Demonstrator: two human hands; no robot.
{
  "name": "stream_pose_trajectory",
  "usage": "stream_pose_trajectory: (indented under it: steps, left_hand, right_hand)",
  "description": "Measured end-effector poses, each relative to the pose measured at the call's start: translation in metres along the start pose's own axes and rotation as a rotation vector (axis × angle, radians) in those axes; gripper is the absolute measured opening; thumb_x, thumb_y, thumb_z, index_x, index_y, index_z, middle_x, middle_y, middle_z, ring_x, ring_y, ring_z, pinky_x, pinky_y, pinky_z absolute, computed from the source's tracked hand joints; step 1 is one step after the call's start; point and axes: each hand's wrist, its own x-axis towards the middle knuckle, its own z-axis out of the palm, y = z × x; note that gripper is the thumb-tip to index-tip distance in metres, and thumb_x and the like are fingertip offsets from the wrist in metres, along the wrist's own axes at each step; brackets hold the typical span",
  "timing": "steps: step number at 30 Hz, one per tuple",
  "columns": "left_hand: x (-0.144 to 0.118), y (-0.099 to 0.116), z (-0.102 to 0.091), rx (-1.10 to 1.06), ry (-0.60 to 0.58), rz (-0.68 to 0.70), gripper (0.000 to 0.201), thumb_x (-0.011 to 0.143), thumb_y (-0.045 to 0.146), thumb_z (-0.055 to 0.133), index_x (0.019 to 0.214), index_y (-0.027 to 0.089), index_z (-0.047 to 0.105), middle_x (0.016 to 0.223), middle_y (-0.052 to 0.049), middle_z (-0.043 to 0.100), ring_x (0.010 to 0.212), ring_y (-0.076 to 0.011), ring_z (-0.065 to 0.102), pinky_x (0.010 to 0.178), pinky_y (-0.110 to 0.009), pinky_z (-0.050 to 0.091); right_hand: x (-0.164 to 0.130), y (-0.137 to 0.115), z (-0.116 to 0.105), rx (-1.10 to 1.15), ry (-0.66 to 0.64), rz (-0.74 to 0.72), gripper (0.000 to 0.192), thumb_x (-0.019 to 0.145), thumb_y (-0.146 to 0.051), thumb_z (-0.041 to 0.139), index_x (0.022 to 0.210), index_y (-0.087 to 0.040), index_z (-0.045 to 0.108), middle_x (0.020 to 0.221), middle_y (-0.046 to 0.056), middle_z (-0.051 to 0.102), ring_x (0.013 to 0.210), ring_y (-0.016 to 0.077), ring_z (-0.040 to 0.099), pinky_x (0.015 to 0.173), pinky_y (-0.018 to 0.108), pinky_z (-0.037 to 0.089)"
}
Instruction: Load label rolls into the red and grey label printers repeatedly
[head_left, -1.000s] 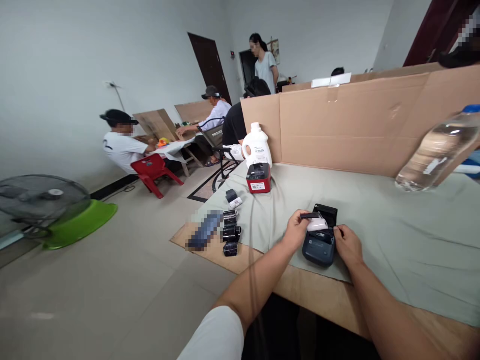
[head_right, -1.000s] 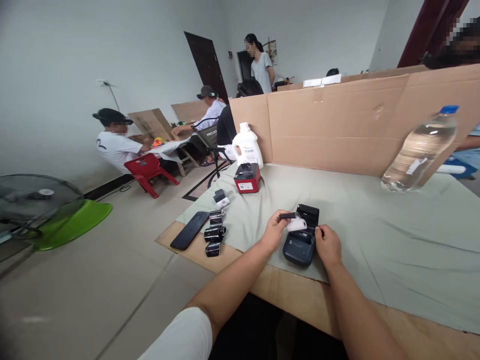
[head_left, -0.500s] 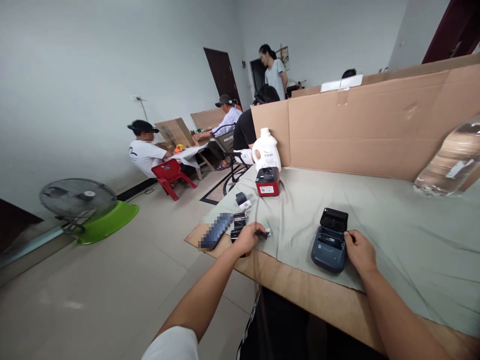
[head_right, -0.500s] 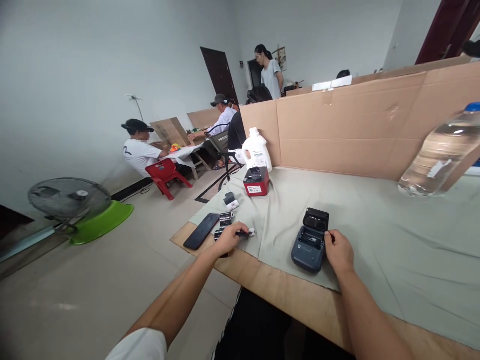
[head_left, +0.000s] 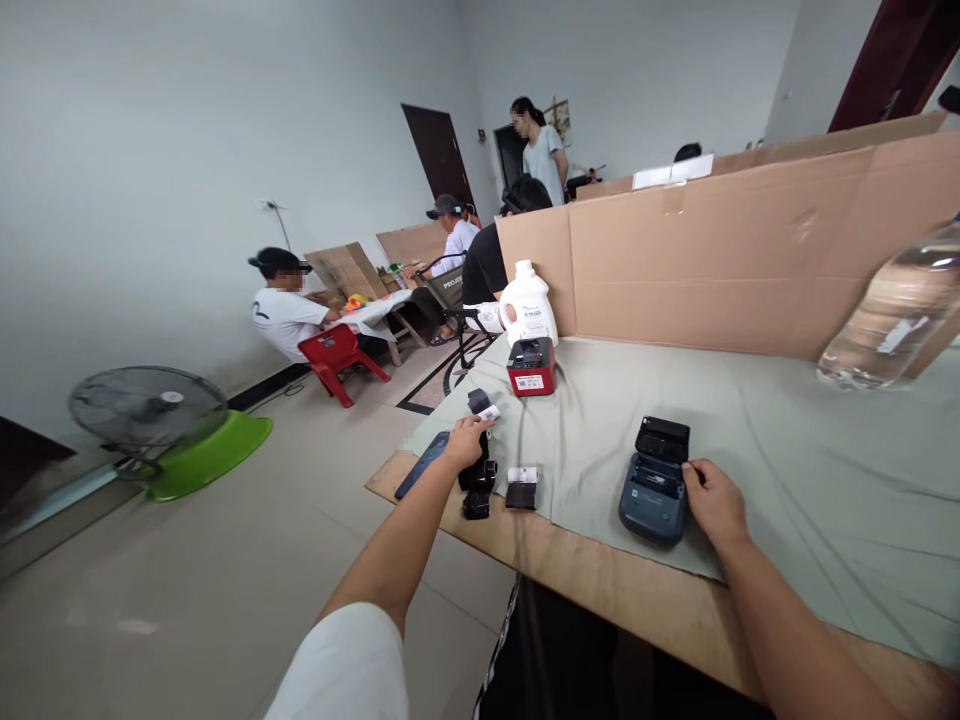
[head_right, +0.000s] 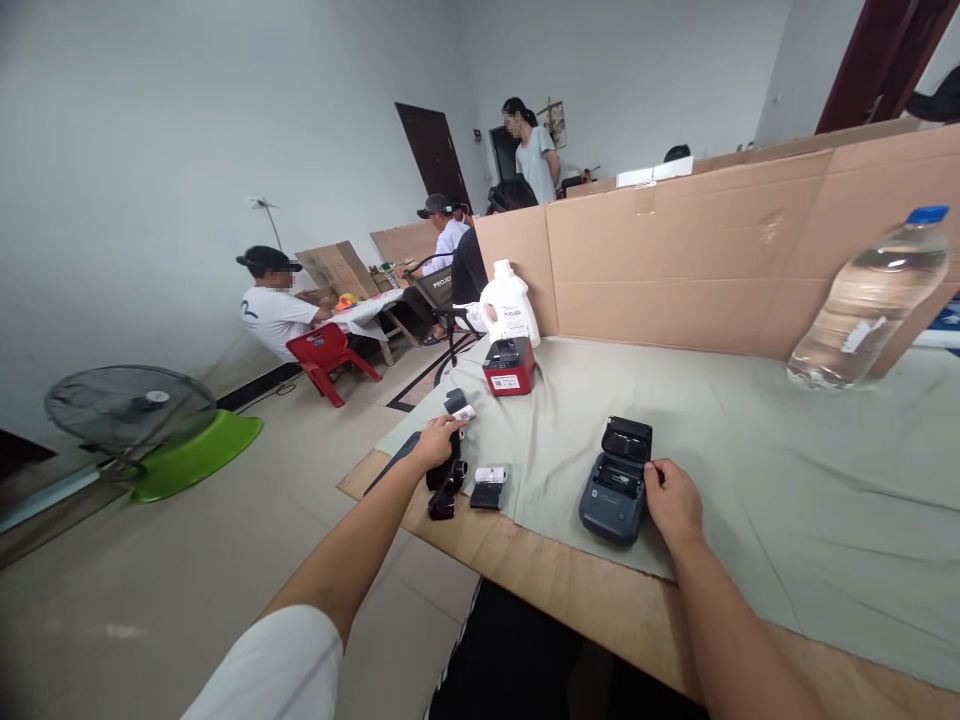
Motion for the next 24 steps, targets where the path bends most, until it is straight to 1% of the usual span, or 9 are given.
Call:
stream_pose_trajectory:
  steps: [4, 7, 10, 14, 15, 17, 20, 22, 24]
  left_hand:
    - [-0.005, 0.005, -0.003, 0.078, -0.048, 0.027, 0.04, 0.072, 0.003, 0.048, 0.097, 0.022, 0.071, 0.123, -0.011, 0.055, 0.12, -0.0331, 0.039, 0.097, -0.048, 0.034]
    - [-0.014, 0.011, -0.012, 0.116, -0.059, 0.062, 0.033, 0.071, 0.003, 0.048, 0.084, 0.022, 0.072, 0.129, -0.008, 0.052, 0.126, -0.0326, 0.033, 0.102, -0.05, 0.028]
    - [-0.027, 0.02, -0.018, 0.145, -0.115, 0.137, 0.032, 0.07, 0.008, 0.051, 0.089, 0.026, 0.071, 0.135, -0.004, 0.049, 0.131, -0.0309, 0.029, 0.105, -0.051, 0.024]
    - [-0.045, 0.033, -0.021, 0.233, -0.199, 0.198, 0.03, 0.063, 0.016, 0.063, 0.092, 0.023, 0.068, 0.14, -0.009, 0.045, 0.136, -0.0357, 0.025, 0.106, -0.058, 0.018]
    - [-0.049, 0.036, -0.023, 0.238, -0.194, 0.204, 0.03, 0.062, 0.014, 0.063, 0.091, 0.022, 0.067, 0.138, -0.01, 0.047, 0.135, -0.0353, 0.027, 0.106, -0.057, 0.019]
    - [-0.053, 0.044, -0.031, 0.179, -0.204, 0.199, 0.031, 0.062, 0.009, 0.061, 0.09, 0.021, 0.065, 0.123, -0.011, 0.058, 0.125, -0.0322, 0.043, 0.103, -0.052, 0.028]
    - [-0.058, 0.062, -0.055, -0.098, -0.379, 0.228, 0.03, 0.065, 0.013, 0.062, 0.094, 0.022, 0.065, 0.09, -0.004, 0.067, 0.091, -0.024, 0.06, 0.085, -0.036, 0.044]
    - [-0.061, 0.081, -0.074, -0.347, -0.591, 0.353, 0.031, 0.067, 0.019, 0.066, 0.097, 0.023, 0.067, 0.087, -0.001, 0.068, 0.083, -0.0199, 0.061, 0.078, -0.028, 0.046]
    - [-0.064, 0.109, -0.084, -0.544, -0.767, 0.518, 0.034, 0.069, 0.024, 0.069, 0.102, 0.023, 0.068, 0.094, -0.001, 0.069, 0.086, -0.0178, 0.061, 0.078, -0.025, 0.047]
  right_hand:
    - [0.0, 0.001, 0.0, 0.007, 0.011, -0.009, 0.035, 0.08, -0.047, 0.038, 0.077, -0.021, 0.061, 0.065, 0.004, 0.059, 0.061, 0.0189, 0.05, 0.057, 0.029, 0.033]
    - [0.0, 0.001, 0.001, 0.004, 0.014, -0.015, 0.036, 0.08, -0.047, 0.038, 0.077, -0.021, 0.062, 0.066, 0.004, 0.059, 0.062, 0.019, 0.05, 0.057, 0.029, 0.033]
    - [0.0, 0.001, 0.001, -0.001, 0.007, -0.008, 0.035, 0.081, -0.046, 0.038, 0.078, -0.021, 0.062, 0.066, 0.004, 0.059, 0.063, 0.0189, 0.051, 0.058, 0.028, 0.033]
    - [0.0, 0.0, 0.002, 0.0, 0.01, -0.005, 0.034, 0.081, -0.046, 0.038, 0.078, -0.021, 0.062, 0.068, 0.004, 0.06, 0.065, 0.0191, 0.051, 0.059, 0.028, 0.033]
    - [0.0, 0.0, 0.002, 0.003, 0.014, -0.01, 0.035, 0.081, -0.045, 0.038, 0.078, -0.021, 0.062, 0.069, 0.004, 0.061, 0.066, 0.0192, 0.052, 0.059, 0.028, 0.033]
    - [-0.001, -0.001, 0.002, 0.008, 0.017, -0.023, 0.034, 0.082, -0.045, 0.038, 0.078, -0.021, 0.062, 0.071, 0.005, 0.061, 0.067, 0.0191, 0.052, 0.06, 0.028, 0.033]
    - [-0.002, -0.004, 0.001, 0.022, 0.009, -0.027, 0.034, 0.083, -0.043, 0.037, 0.077, -0.021, 0.062, 0.071, 0.004, 0.061, 0.067, 0.0182, 0.052, 0.059, 0.027, 0.033]
    - [-0.002, -0.005, 0.0, 0.028, 0.009, -0.02, 0.034, 0.084, -0.043, 0.037, 0.077, -0.021, 0.061, 0.071, 0.004, 0.062, 0.067, 0.0177, 0.052, 0.059, 0.027, 0.033]
    - [-0.002, -0.005, 0.0, 0.028, 0.014, -0.014, 0.033, 0.084, -0.042, 0.037, 0.077, -0.021, 0.062, 0.071, 0.003, 0.062, 0.066, 0.0175, 0.052, 0.058, 0.027, 0.032]
